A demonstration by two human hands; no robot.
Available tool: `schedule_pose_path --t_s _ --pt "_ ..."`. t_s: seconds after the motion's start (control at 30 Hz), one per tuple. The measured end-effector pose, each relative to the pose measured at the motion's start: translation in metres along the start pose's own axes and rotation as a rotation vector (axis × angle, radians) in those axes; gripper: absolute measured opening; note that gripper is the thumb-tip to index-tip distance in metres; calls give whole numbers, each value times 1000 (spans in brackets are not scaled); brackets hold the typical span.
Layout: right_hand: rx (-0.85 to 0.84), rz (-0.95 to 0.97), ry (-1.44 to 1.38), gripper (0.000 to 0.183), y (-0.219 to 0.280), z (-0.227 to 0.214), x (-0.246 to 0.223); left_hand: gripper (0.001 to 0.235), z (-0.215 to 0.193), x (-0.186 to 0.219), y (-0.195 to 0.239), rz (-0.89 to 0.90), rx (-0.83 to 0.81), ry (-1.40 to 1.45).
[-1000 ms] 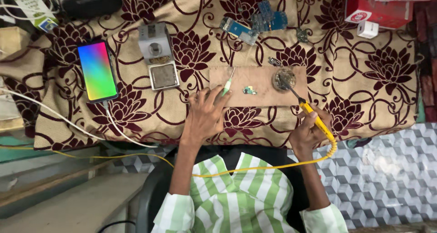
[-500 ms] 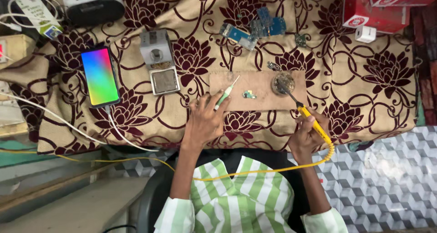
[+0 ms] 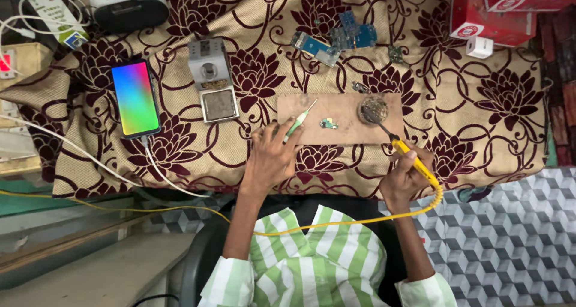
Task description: The person uses a soldering iron and tweezers to apply solder to a small electronic component on a workbench. They repeatedly heat the component and add solder while holding it steady.
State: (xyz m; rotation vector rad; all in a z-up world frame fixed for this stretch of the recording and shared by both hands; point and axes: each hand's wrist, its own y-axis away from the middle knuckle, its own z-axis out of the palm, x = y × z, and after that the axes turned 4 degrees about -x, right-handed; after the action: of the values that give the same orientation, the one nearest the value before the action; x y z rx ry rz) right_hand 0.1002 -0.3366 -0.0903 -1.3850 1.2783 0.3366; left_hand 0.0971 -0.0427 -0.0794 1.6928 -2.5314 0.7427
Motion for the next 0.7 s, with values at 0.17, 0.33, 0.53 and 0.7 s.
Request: schedule_pose_path --t_s 0.17,0.33,0.53,0.7 --pt "-18 -3 29 37 -4 0 -1 55 0 -1 -1 8 -8 -21" --pt "-20 24 -39 34 -7 -3 -2 53 -3 2 -1 -8 -11 -14" --pt "-38 29 -42 35 -5 -9 -2 50 -6 5 0 -23 -26 -5" --pt "108 154 -217 34 -7 -7 -1 49 -4 3 -1 -14 -11 -17"
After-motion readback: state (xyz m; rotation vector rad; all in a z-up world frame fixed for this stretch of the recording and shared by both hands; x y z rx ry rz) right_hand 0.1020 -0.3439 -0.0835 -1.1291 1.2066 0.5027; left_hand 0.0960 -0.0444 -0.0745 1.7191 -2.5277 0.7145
